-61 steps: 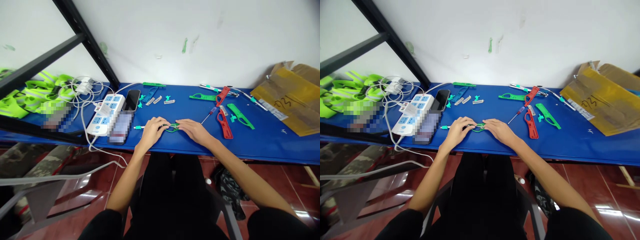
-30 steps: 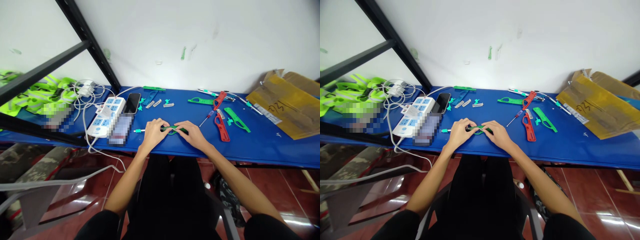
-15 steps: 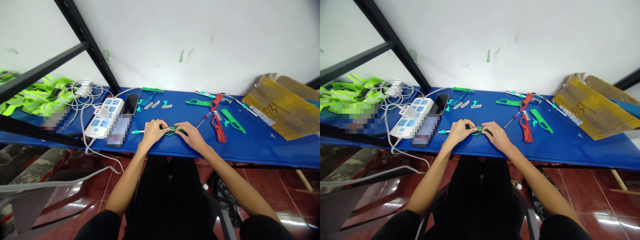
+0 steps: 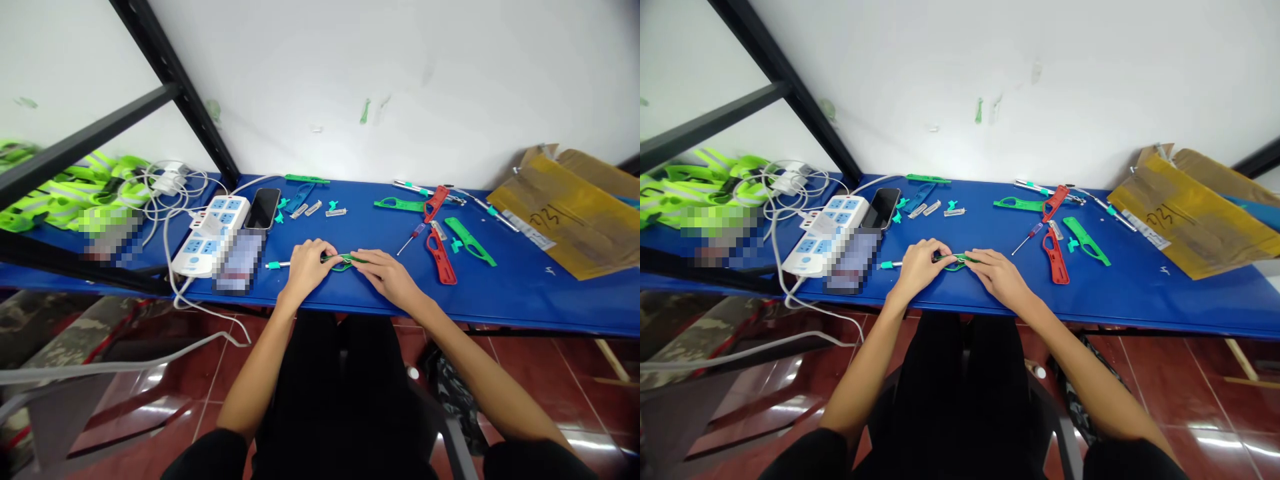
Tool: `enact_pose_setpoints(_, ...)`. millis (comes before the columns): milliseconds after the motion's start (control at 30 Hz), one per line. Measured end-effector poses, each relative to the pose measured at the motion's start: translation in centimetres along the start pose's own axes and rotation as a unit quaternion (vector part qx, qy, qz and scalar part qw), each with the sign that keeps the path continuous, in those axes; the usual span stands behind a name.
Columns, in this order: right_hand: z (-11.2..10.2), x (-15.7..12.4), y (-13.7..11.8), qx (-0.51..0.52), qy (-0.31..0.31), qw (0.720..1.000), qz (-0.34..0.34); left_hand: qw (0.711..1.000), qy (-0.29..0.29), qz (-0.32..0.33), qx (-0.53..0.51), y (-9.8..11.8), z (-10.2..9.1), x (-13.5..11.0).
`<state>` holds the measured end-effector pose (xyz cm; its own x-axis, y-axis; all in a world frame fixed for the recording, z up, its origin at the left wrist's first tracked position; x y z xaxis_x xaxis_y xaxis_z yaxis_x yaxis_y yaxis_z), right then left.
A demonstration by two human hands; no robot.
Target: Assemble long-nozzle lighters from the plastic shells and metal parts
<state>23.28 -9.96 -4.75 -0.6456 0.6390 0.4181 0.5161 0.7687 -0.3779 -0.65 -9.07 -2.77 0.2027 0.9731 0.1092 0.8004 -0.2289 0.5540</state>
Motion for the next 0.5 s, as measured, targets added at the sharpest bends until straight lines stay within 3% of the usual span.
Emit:
enact_pose_setpoints(200,0.0,-0.5,-0.2,-0.005,-0.01,1.0,0.015,0.999,0.0,0.045,0.018,-0.2,-0.5,-0.7)
enact_pose_setpoints(367,0.1,-0.4,-0.5,-0.004,-0.01,1.0,0.013,0.998,0.014,0.062,-0.008,-1.9,-2.3,-2.7)
enact_pose_setpoints(500,-0.1,-0.4,-0.5,0.009,-0.019,1.0,0.016,0.998,0.03,0.057,-0.005,-2.8,-2.6,-3.7)
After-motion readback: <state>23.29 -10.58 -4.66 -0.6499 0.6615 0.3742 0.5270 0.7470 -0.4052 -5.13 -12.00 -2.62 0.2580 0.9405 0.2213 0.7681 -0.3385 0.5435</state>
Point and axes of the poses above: each hand's wrist, its own x-axis towards the middle knuckle, its own z-axis out of the palm, y = z × x, the point moved 1 cm from there along x, towards the middle knuckle, and after that the axes turned 4 degrees about -y, right-handed, at the moved point
